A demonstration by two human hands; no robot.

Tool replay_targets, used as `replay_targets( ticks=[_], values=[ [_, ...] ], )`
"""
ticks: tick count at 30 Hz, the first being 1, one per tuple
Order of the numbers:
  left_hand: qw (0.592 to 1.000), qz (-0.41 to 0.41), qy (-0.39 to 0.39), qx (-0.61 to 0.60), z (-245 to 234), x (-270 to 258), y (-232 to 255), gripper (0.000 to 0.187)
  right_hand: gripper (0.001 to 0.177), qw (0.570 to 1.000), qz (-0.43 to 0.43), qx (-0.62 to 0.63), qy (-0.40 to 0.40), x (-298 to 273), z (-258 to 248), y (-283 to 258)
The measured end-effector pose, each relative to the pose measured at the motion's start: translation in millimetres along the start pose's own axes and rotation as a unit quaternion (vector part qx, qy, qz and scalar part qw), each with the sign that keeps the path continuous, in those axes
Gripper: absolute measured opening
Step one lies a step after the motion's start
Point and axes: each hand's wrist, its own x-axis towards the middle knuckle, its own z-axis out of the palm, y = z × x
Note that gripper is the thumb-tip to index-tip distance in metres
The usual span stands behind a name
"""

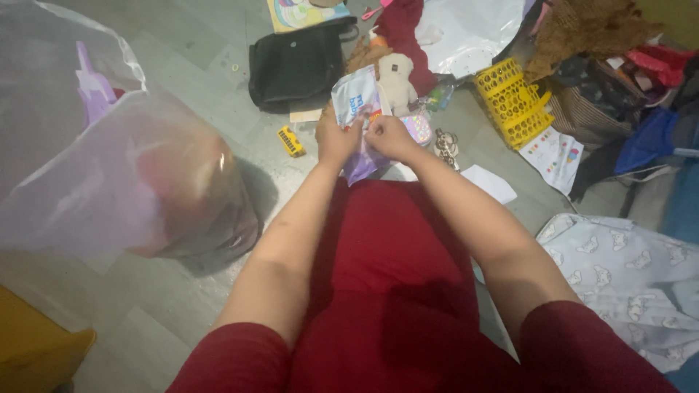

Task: Sorting through a pile of toys, books, and containers on the floor.

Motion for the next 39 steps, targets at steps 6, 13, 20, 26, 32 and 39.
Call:
replay_targets(
  ticks=[6, 13, 20, 26, 32, 39],
  values=[
    [0.997, 0.078, -0.021, -0.006, -6.0, -4.5, 3.6, 0.059, 0.011, 0.990, 0.096, 0.095, -0.050, -12.6, 0.4, -0.9],
    [0.994, -0.092, -0.048, 0.018, -9.4, -3.7, -10.2, 0.036, 0.007, 0.928, 0.134, 0.328, -0.116, -19.6, -8.4, -13.8],
    [0.991, -0.114, -0.021, 0.070, -18.5, -6.8, -28.8, 0.029, 0.004, 0.888, 0.142, 0.398, -0.179, -29.4, -39.4, -60.7],
    [0.984, -0.136, -0.071, 0.089, -28.2, -5.3, -13.6, 0.033, 0.012, 0.765, 0.139, 0.609, -0.158, -38.3, -82.9, -123.4],
    [0.983, -0.084, -0.088, 0.138, -38.7, -0.7, 1.9, 0.038, 0.017, 0.716, 0.105, 0.678, -0.126, -39.2, -108.0, -134.2],
    [0.967, -0.066, -0.152, 0.193, -39.3, -25.3, -38.7, 0.058, 0.008, 0.712, -0.008, 0.700, -0.061, -31.3, -188.3, -128.6]
  ],
)
